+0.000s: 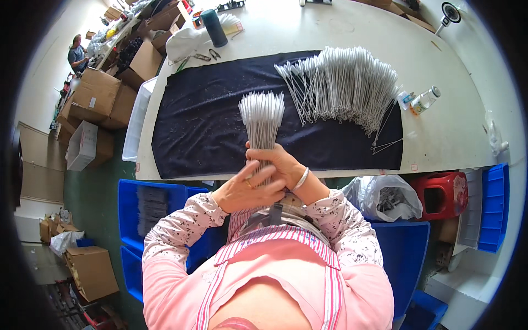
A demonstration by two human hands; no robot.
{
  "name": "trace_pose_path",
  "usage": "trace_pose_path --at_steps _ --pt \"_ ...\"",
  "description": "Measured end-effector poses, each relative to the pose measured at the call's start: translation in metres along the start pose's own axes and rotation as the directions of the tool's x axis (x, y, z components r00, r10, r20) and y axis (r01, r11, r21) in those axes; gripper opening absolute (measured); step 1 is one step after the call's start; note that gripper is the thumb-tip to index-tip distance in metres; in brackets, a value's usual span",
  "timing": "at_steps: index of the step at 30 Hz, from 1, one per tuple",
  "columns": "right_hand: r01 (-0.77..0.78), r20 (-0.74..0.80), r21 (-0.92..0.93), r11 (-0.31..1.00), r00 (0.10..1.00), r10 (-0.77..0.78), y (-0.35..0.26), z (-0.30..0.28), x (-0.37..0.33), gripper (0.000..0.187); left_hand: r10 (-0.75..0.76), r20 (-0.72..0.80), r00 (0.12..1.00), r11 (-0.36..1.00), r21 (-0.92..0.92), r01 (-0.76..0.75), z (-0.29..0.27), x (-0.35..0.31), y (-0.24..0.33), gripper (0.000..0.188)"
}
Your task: The person gathers bundles of long, thin metal brushes from a table, aligns them by hand, and secures them with wire ties. The person then places the finished bundles into a blue bin. The task is performed repeatedly in a workshop setting.
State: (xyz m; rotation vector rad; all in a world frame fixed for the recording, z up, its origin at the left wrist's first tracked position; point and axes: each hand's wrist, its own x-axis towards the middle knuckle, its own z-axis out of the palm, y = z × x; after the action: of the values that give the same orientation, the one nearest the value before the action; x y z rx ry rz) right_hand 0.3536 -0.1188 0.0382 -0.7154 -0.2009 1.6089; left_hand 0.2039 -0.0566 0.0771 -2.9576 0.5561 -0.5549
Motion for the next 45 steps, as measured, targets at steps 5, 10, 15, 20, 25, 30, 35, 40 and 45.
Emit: trace_pose_path --at_steps 5,10,15,20,25,30,35,40,45 --pt "0.241 0.053 -0.177 0.954 0.971 -0.235 -0.001 0.0 0.011 0.034 -0.731 -0.143 0.668 0.639 -0.488 0.595 0.008 -0.044 0.002 0.075" --pt "0.275 0.179 -0.198 0.941 0.954 -0.241 0.012 0.023 0.013 0.041 -0.661 0.545 0.516 -0.563 -0.814 0.139 0.038 -0.039 0.018 0.068" --pt "0.323 0.25 -0.308 0.895 0.935 -0.252 0.008 0.024 0.016 0.044 -0.586 0.65 0.484 -0.657 -0.73 0.185 0.058 -0.037 0.025 0.047" --pt "0.443 0.166 -0.301 0.844 0.896 -0.411 0.005 0.013 0.015 0.043 -0.661 0.624 0.418 -0.588 -0.776 0.228 0.066 -0.031 0.029 0.048" --pt "0.538 0.009 -0.436 0.721 0.804 -0.594 0.013 -0.001 0.029 0.028 -0.688 0.642 0.339 -0.673 -0.739 0.033 0.065 -0.029 0.027 0.051" --pt "0.505 -0.069 -0.541 0.673 0.771 -0.633 0.014 -0.011 0.042 0.023 -0.701 0.623 0.348 -0.667 -0.745 -0.009 0.075 -0.04 0.024 0.053" --pt "0.434 -0.142 -0.696 0.573 0.698 -0.702 0.013 -0.014 0.047 0.022 -0.69 0.639 0.34 -0.702 -0.705 -0.102 0.069 -0.033 0.023 0.044" --pt "0.256 0.098 -0.966 0.023 0.451 -0.887 0.016 -0.02 0.057 0.021 -0.782 0.594 0.186 -0.606 -0.796 -0.006 0.085 -0.033 0.027 0.037" --pt "0.358 -0.168 -0.844 0.399 0.531 -0.831 0.014 -0.018 0.057 0.016 -0.771 0.623 0.131 -0.632 -0.775 -0.031 0.083 -0.031 0.026 0.042"
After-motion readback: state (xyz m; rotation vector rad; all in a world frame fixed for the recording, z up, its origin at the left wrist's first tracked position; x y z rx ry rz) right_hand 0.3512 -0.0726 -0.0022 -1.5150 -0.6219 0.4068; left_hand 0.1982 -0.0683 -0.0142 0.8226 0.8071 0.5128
